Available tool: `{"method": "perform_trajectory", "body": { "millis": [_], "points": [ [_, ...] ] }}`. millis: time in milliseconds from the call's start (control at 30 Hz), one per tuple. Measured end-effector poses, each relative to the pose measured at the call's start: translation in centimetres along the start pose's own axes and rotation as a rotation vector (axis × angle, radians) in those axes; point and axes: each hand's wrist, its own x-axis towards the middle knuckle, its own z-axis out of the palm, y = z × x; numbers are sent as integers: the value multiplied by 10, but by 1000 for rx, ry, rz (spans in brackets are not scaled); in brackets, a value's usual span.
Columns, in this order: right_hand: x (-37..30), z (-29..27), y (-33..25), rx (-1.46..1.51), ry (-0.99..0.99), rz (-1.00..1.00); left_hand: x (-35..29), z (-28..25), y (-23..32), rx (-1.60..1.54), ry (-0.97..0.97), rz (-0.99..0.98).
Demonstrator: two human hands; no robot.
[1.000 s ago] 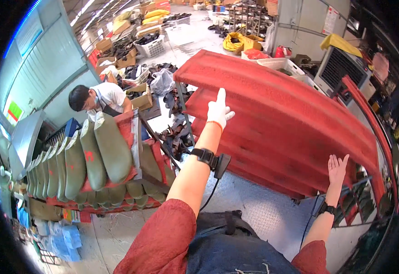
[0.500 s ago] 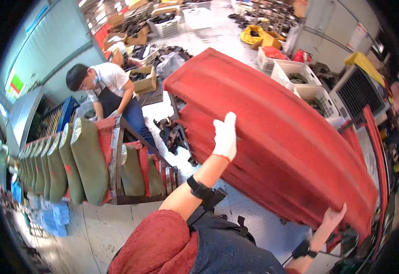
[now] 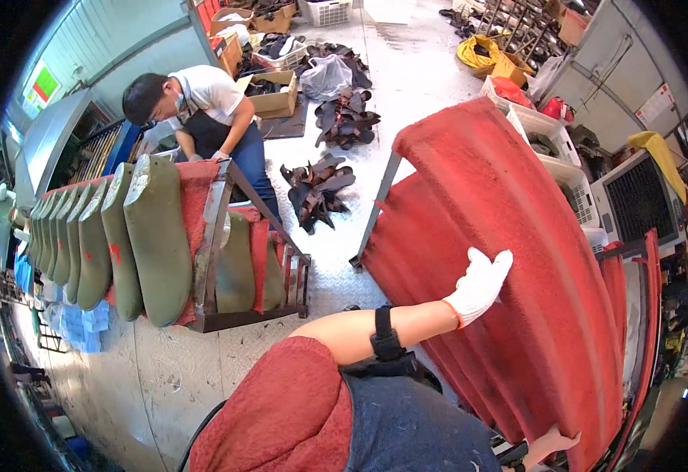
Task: Apply adhesive to shoe soles using a roller machine and then place them on a conveyor.
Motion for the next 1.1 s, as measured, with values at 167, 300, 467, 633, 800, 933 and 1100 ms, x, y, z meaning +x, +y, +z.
{"method": "perform_trajectory", "body": {
  "millis": [167,300,467,633,800,933,1100],
  "points": [
    [-5,-15,-11,96,-70,64,38,43,-13,-16,-23,142],
    [2,-20,-17,30,11,-35,52,67,17,-193,-238,144],
    [31,9,33,106,52,44,87,95,32,-156,-323,163],
    [42,35,60,-210,178,-53,113,114,45,-96,-422,76],
    [-20,82,-92,714,47,490,146,75,64,256,-799,159],
    [-70,183,-164,776,-443,414,225,19,30,902,-963,593],
    [-103,270,-344,777,-903,20,288,-137,45,864,-584,238]
  ]
}}
